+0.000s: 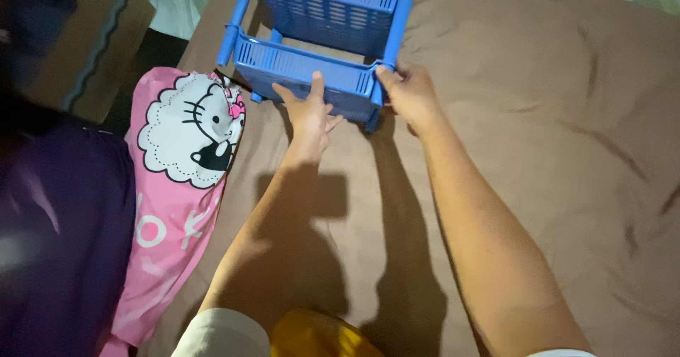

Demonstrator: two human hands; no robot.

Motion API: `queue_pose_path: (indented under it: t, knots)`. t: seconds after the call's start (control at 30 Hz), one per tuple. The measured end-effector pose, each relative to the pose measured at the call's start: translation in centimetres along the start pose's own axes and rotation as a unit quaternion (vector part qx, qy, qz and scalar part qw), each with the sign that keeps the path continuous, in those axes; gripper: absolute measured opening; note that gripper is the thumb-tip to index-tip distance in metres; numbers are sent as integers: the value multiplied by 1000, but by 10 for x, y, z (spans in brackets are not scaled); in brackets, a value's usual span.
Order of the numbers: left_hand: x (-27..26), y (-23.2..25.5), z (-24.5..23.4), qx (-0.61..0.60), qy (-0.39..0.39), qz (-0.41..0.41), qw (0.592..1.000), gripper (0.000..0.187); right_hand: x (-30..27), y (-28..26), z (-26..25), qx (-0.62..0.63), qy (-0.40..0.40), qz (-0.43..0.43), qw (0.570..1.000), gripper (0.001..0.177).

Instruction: The person assembles a blue plastic storage rack by attaching small blue caps to the frame legs using a yellow cloth. They then disassemble a white plastic drawer unit by removing the drawers and separating the frame components.

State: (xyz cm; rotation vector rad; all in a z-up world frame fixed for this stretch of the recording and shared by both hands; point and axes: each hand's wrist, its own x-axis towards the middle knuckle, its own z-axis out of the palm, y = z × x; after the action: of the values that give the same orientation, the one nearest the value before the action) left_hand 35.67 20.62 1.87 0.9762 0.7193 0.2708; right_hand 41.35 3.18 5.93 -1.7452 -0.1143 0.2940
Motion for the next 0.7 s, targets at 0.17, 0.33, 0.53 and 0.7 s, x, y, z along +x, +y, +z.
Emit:
queue_pose_path:
  t: [0.17,0.33,0.53,0.7]
  knots:
    - [3,3,-1,45,19,3,999,112,-1,15,15,11,47,1,999,42]
    - [13,-4,-4,72,34,11,997,107,-22,46,-1,68,19,-13,997,55]
    - [-10,-104,-35,94,-95,133,982,40,-139,122,-71,-7,37,51,998,36]
    - [-131,-213,-43,300,-179,-27,937,27,-258,172,-147,-44,100,49,993,29]
